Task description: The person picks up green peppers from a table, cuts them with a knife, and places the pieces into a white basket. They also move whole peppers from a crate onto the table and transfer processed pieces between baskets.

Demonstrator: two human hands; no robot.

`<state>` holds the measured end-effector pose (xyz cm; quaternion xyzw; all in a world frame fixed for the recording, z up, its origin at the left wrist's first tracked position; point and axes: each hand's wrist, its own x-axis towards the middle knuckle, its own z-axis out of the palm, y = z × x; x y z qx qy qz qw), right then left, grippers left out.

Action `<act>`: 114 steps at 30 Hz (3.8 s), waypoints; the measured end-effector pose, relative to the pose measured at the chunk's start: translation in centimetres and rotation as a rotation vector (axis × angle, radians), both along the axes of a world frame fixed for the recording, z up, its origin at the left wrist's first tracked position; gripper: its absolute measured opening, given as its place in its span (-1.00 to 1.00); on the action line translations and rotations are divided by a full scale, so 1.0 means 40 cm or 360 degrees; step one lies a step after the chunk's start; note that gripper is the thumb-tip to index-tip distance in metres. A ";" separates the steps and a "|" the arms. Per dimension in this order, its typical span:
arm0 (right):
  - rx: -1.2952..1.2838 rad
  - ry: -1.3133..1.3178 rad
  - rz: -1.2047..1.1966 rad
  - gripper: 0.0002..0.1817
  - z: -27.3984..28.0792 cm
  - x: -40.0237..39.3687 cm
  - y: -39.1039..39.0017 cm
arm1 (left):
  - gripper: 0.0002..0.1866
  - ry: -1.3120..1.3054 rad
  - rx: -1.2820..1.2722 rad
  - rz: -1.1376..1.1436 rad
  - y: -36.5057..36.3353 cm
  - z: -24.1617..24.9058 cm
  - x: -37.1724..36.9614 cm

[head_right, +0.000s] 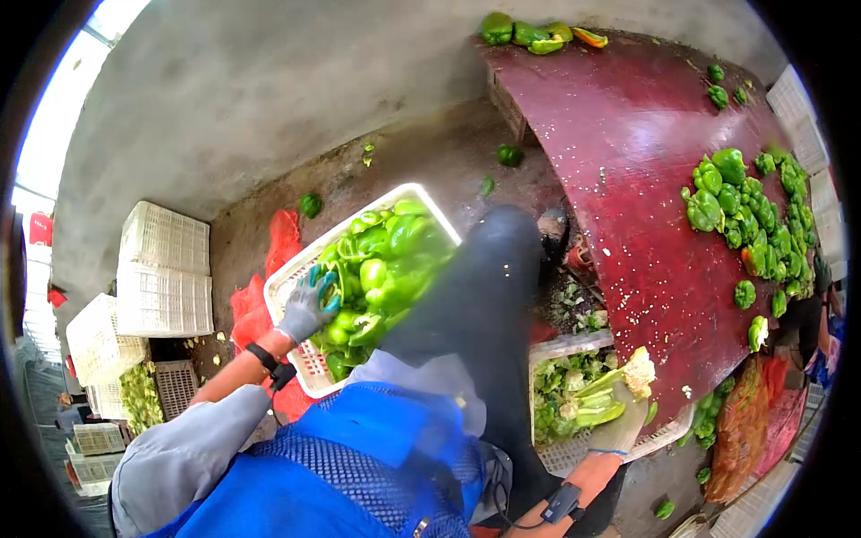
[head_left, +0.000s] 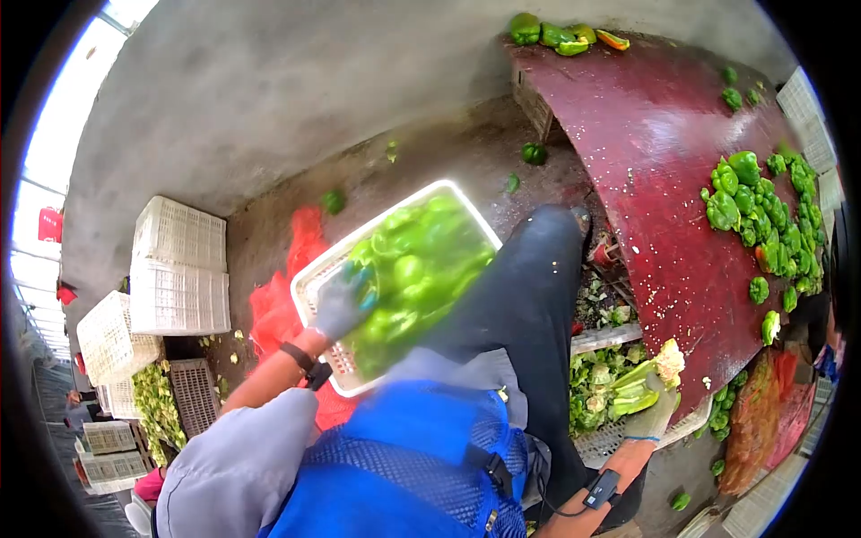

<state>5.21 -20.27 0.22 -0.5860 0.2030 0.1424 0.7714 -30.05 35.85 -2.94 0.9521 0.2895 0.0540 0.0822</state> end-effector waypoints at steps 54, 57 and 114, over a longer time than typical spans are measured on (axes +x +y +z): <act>-0.0280 -0.0124 -0.0370 -0.68 0.122 -0.243 -0.004 | -0.39 0.0447 -0.2198 -0.1127 -0.868 0.124 0.621; 0.0104 0.0076 -0.0457 -0.70 0.101 -0.234 -0.027 | -0.49 0.0573 -0.2236 -0.1119 -0.880 0.177 0.628; -0.1141 -0.0312 0.0440 -0.62 -0.029 -0.378 -0.151 | -0.79 -0.0055 -0.2601 -0.0500 -0.879 0.236 0.646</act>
